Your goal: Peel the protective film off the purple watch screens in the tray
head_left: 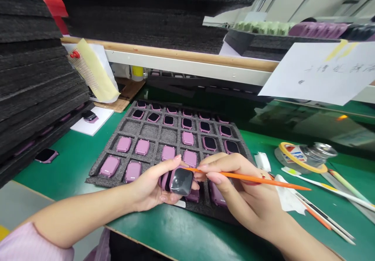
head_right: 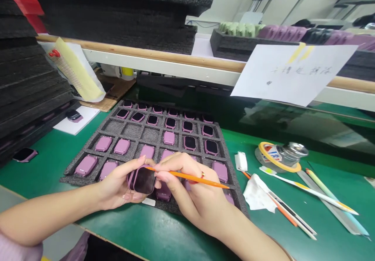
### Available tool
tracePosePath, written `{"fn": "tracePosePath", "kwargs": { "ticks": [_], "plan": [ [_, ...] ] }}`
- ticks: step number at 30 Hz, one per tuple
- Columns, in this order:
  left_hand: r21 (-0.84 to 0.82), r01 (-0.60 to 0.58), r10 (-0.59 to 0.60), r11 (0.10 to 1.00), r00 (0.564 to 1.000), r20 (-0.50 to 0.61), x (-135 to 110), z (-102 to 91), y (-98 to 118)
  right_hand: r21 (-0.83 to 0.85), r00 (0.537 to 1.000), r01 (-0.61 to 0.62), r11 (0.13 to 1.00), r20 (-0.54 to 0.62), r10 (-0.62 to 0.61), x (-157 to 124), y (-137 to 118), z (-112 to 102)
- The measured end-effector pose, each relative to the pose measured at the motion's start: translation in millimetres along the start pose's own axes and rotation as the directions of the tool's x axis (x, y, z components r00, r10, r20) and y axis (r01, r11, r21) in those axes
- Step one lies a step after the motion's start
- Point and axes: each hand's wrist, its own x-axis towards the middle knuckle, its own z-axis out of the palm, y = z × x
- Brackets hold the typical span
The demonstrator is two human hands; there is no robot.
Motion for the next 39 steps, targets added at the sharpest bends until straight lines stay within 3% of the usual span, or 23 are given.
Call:
{"fn": "tracePosePath", "kwargs": {
  "ticks": [9,15,22,27,34,39],
  "plan": [
    [-0.006,-0.019,0.018,1.000,1.000,-0.025,0,-1.8,-2,-0.156,0.992,0.123,0.980,0.055,-0.115,3,-1,-5],
    [0.013,-0.055,0.055,0.998,0.998,0.002,-1,2.3,0,-0.046,0.985,0.175,0.984,0.019,-0.174,2,4,1],
    [0.005,-0.061,0.061,0.998,0.998,-0.030,0,2.3,-1,-0.155,0.991,0.134,0.979,-0.002,-0.136,1,6,-4],
    [0.022,-0.094,0.093,0.995,0.995,0.029,-1,1.4,-4,-0.088,0.986,0.164,0.983,-0.016,-0.166,2,5,3],
    [0.011,-0.088,0.089,0.996,0.996,-0.010,-1,0.7,-4,-0.132,0.991,0.134,0.982,-0.012,-0.137,0,4,-1],
    [0.034,-0.105,0.104,0.994,0.994,0.024,-1,2.8,-2,-0.022,0.990,0.136,0.990,-0.045,-0.137,1,4,5]
  ]
}}
